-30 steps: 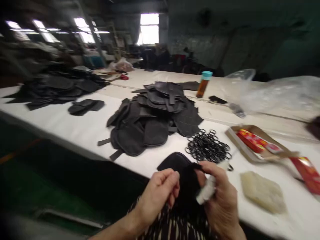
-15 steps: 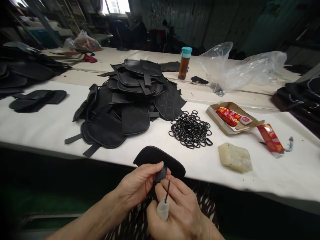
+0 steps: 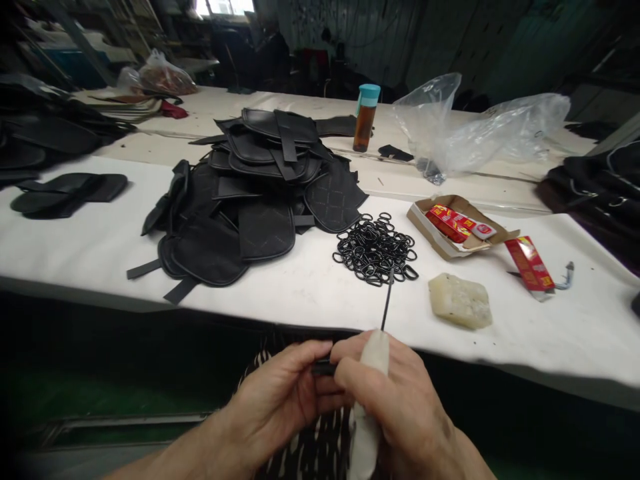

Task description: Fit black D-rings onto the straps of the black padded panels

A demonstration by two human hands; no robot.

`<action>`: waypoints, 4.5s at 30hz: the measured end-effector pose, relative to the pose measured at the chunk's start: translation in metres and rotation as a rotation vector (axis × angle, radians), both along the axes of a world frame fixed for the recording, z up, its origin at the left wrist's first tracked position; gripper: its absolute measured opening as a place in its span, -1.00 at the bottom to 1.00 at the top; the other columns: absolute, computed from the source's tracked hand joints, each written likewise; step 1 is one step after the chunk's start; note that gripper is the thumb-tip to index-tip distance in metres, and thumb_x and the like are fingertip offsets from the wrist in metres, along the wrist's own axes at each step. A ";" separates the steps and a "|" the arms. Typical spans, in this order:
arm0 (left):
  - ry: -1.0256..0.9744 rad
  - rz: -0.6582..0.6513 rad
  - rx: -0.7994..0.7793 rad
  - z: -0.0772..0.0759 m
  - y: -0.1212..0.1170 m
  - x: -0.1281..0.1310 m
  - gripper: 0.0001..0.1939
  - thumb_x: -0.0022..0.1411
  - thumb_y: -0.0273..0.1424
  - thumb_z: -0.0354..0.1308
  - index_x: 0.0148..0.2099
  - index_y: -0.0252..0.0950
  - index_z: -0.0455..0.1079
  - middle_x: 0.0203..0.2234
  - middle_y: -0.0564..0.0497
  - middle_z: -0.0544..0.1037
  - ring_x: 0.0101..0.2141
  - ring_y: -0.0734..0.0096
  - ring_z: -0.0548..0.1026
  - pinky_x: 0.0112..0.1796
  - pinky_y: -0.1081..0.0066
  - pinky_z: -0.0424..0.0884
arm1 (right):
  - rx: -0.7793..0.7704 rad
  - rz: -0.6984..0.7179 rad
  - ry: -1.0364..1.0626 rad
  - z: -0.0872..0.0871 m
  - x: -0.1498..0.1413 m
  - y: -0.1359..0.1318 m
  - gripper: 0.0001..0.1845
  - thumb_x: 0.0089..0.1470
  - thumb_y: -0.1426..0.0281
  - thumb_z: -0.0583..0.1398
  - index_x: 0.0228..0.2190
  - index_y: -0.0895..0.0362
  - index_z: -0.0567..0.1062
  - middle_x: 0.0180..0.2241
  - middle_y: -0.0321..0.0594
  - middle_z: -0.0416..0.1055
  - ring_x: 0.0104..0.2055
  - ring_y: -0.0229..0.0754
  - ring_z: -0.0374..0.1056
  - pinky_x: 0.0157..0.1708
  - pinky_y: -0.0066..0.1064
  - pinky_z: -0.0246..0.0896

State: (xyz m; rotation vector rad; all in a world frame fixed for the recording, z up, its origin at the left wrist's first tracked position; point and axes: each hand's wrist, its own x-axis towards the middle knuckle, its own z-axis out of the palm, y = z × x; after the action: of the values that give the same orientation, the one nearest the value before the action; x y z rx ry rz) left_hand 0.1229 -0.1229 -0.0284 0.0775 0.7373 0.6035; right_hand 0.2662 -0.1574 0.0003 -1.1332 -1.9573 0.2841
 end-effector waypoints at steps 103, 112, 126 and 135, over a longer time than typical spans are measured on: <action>0.522 0.020 0.714 -0.040 0.001 0.021 -0.66 0.24 -0.20 0.01 -0.44 -0.36 0.29 -0.56 0.09 0.28 -0.48 0.53 0.18 -0.45 0.48 0.19 | -0.575 -0.502 0.426 -0.050 -0.025 0.008 -0.87 0.09 0.36 0.13 -0.42 0.06 0.23 -0.55 -0.44 0.29 -0.58 -0.34 0.21 -0.57 -0.52 0.15; 0.346 0.021 0.611 -0.039 0.008 0.014 -0.73 0.24 -0.29 0.03 -0.29 -0.39 0.43 -0.45 -0.07 0.51 -0.40 0.37 0.43 -0.26 0.36 0.33 | -0.053 -0.623 0.149 -0.054 -0.006 0.005 -0.86 0.06 0.42 0.18 -0.29 0.06 0.32 -0.24 -0.19 0.44 -0.25 -0.15 0.39 -0.29 -0.35 0.30; 0.363 -0.114 0.370 -0.017 0.009 -0.003 -0.75 0.17 -0.28 0.12 -0.36 -0.42 0.39 -0.52 -0.10 0.55 -0.53 0.41 0.49 -0.38 0.38 0.43 | -0.306 -0.425 0.438 -0.057 -0.008 0.017 -0.90 0.07 0.43 0.13 -0.32 0.04 0.28 -0.32 -0.27 0.41 -0.32 -0.23 0.37 -0.43 -0.47 0.30; 0.391 -0.034 0.344 -0.019 0.007 0.002 -0.74 0.13 -0.28 0.17 -0.32 -0.44 0.46 -0.46 -0.11 0.55 -0.44 0.37 0.49 -0.30 0.34 0.41 | -0.308 -0.398 0.447 -0.054 -0.008 0.016 -0.91 0.07 0.41 0.13 -0.32 0.03 0.31 -0.41 -0.36 0.38 -0.46 -0.31 0.33 -0.48 -0.51 0.29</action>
State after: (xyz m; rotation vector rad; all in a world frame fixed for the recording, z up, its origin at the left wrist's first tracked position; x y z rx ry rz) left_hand 0.1249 -0.1164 -0.0476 0.5367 1.0009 0.6864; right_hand 0.2579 -0.1416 -0.0534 -1.4792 -1.2939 0.5812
